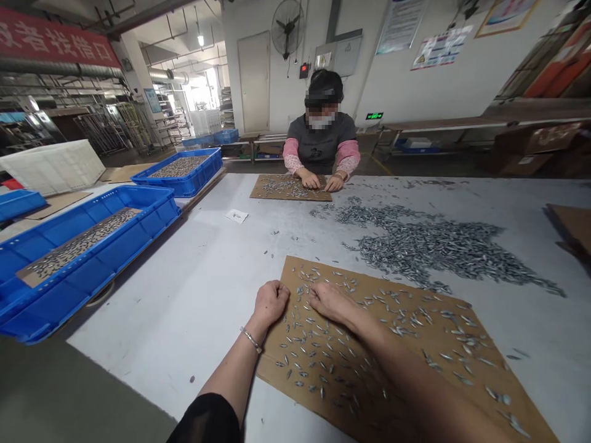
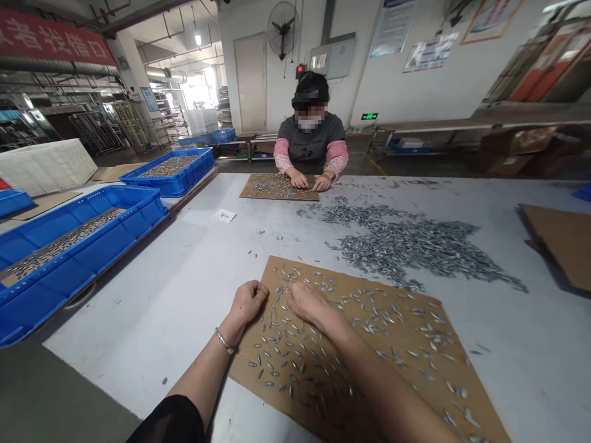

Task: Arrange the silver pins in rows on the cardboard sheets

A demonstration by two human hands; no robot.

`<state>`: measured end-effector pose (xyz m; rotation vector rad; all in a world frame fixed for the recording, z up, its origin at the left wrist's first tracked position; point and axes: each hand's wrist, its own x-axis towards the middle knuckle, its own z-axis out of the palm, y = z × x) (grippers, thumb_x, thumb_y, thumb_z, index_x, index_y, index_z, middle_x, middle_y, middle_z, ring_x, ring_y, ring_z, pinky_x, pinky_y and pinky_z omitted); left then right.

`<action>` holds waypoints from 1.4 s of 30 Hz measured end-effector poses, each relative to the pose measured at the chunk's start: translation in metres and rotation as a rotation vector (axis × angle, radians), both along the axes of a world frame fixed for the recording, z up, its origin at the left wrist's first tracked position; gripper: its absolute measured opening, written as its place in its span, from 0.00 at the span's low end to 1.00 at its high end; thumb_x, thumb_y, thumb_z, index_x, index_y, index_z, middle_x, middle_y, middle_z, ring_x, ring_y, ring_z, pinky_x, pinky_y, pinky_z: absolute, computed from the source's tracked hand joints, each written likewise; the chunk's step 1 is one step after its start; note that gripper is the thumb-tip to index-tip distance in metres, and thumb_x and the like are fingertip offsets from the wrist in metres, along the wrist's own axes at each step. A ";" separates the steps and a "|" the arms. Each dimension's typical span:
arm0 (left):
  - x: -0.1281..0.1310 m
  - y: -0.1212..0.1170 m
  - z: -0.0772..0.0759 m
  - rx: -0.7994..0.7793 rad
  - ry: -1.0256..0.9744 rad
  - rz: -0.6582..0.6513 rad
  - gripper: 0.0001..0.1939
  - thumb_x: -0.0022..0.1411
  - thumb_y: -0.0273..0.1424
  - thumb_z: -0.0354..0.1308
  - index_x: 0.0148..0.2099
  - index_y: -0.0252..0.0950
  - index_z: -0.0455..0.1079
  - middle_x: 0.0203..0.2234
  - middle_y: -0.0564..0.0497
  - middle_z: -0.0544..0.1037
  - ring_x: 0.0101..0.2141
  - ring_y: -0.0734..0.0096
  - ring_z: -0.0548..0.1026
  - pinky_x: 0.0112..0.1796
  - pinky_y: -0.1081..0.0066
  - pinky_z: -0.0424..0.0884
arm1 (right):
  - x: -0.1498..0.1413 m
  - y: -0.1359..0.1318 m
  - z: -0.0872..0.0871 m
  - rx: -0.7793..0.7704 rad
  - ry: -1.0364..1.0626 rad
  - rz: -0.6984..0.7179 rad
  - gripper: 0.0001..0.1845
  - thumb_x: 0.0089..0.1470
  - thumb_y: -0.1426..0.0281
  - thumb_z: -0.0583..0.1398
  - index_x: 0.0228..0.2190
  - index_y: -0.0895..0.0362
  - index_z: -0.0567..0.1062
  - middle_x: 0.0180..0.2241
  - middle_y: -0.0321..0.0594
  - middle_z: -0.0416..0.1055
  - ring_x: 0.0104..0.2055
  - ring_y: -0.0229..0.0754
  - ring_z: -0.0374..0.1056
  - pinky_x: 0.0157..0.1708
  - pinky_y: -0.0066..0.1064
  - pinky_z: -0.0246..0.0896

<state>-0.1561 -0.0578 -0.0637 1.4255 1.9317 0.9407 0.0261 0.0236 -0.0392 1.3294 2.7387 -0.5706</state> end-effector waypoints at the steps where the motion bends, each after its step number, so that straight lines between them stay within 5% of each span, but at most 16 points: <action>1: 0.000 0.000 -0.001 0.002 -0.005 0.007 0.09 0.65 0.29 0.54 0.33 0.38 0.74 0.31 0.52 0.81 0.34 0.67 0.76 0.36 0.70 0.66 | -0.001 0.000 0.002 -0.003 -0.005 -0.016 0.07 0.59 0.73 0.58 0.29 0.54 0.74 0.28 0.40 0.72 0.31 0.42 0.66 0.29 0.31 0.47; 7: -0.002 0.004 -0.005 0.003 -0.037 0.084 0.09 0.65 0.30 0.54 0.32 0.37 0.73 0.27 0.52 0.78 0.31 0.67 0.73 0.34 0.70 0.64 | -0.010 0.003 -0.005 0.073 0.129 0.110 0.07 0.60 0.74 0.59 0.36 0.55 0.78 0.39 0.42 0.74 0.43 0.43 0.69 0.39 0.29 0.54; 16: -0.005 0.006 -0.009 0.001 -0.125 0.105 0.08 0.64 0.30 0.56 0.33 0.36 0.74 0.27 0.53 0.77 0.31 0.69 0.73 0.34 0.71 0.65 | -0.022 0.004 -0.002 0.143 -0.034 0.226 0.12 0.66 0.72 0.55 0.32 0.56 0.76 0.37 0.45 0.73 0.39 0.44 0.68 0.38 0.32 0.54; 27: -0.007 0.007 -0.012 0.025 -0.227 0.127 0.08 0.63 0.29 0.57 0.34 0.34 0.76 0.28 0.51 0.78 0.32 0.69 0.73 0.36 0.71 0.65 | -0.019 -0.008 -0.012 0.203 0.082 0.264 0.10 0.69 0.70 0.51 0.35 0.54 0.69 0.38 0.46 0.72 0.41 0.47 0.67 0.42 0.35 0.58; 34: -0.009 0.008 -0.015 0.055 -0.326 0.160 0.07 0.60 0.27 0.56 0.34 0.34 0.75 0.27 0.52 0.78 0.30 0.71 0.73 0.35 0.72 0.66 | -0.042 -0.020 -0.014 0.140 0.154 0.378 0.11 0.62 0.77 0.52 0.33 0.55 0.72 0.33 0.40 0.73 0.35 0.42 0.66 0.38 0.31 0.56; 42: -0.008 0.011 -0.023 0.070 -0.461 0.183 0.06 0.58 0.26 0.55 0.31 0.35 0.72 0.20 0.57 0.70 0.23 0.75 0.67 0.28 0.75 0.63 | -0.041 -0.018 -0.006 0.063 0.108 0.341 0.10 0.57 0.79 0.56 0.31 0.55 0.75 0.33 0.39 0.73 0.36 0.40 0.66 0.36 0.28 0.52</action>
